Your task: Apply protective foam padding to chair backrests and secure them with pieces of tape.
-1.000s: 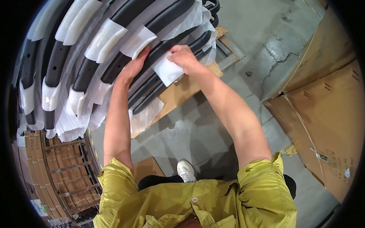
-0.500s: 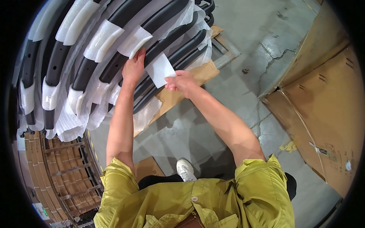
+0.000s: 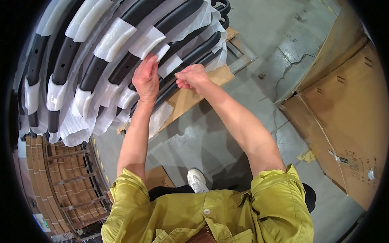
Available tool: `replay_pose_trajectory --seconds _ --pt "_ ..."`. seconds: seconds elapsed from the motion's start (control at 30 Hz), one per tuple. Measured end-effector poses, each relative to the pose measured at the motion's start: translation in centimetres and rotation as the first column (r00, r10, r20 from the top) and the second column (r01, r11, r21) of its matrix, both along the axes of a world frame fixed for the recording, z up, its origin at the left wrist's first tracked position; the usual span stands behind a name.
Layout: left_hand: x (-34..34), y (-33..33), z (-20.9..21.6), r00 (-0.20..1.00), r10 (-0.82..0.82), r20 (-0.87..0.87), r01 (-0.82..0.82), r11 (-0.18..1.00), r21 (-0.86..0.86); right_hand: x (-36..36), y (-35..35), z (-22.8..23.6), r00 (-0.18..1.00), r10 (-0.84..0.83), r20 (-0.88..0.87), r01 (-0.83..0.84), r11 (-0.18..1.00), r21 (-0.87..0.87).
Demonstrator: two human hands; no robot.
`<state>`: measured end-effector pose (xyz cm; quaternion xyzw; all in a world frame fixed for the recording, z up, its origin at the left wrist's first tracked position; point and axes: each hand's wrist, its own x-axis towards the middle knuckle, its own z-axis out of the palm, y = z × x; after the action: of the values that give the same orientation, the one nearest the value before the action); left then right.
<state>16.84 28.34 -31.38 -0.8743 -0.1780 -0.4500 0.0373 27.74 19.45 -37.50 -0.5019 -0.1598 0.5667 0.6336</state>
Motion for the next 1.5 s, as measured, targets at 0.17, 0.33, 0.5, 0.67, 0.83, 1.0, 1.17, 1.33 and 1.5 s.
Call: replay_pose_trajectory --seconds 0.17,0.33,0.5,0.67,0.83,1.0,1.17,1.33,1.5 --pt "-0.8 0.8 0.0 0.98 -0.065 -0.188 0.109 0.967 0.23 -0.6 -2.0 1.1 0.973 -0.018 0.229 -0.013 0.991 0.134" --pt "-0.4 1.7 -0.8 0.976 -0.17 -0.134 0.184 0.979 0.093 -1.3 -2.1 1.4 0.988 -0.117 0.101 0.076 0.938 0.338" --pt "0.2 0.7 -0.3 0.982 -0.003 -0.191 -0.017 0.995 -0.103 -1.2 -2.4 1.6 0.994 -0.088 0.057 0.069 0.959 0.275" --pt "-0.1 1.1 -0.5 0.974 0.084 -0.212 -0.088 0.996 -0.007 -1.7 0.1 6.5 0.98 -0.159 0.123 0.122 0.957 0.265" --pt "-0.1 -0.2 1.2 0.963 -0.119 -0.242 0.038 0.949 -0.314 1.1 3.7 7.3 0.957 -0.11 0.27 0.056 0.978 0.201" --pt "0.0 0.8 1.1 0.959 0.124 -0.255 -0.229 0.867 -0.442 3.0 1.8 8.6 0.976 0.155 0.154 -0.187 0.957 0.221" --pt "1.2 0.6 0.7 0.965 0.225 -0.132 -0.261 0.847 -0.463 4.2 1.2 6.1 -0.221 -0.475 0.852 -0.197 0.877 0.438" --pt "2.4 0.5 0.1 0.952 0.294 -0.089 -0.302 0.846 -0.44 7.8 2.7 7.2 -0.277 0.358 0.892 0.122 0.933 -0.337" --pt "2.5 0.4 0.1 0.894 0.433 -0.114 -0.444 0.825 -0.349 6.2 -0.5 8.4 -0.408 0.149 0.901 0.186 0.979 -0.078"
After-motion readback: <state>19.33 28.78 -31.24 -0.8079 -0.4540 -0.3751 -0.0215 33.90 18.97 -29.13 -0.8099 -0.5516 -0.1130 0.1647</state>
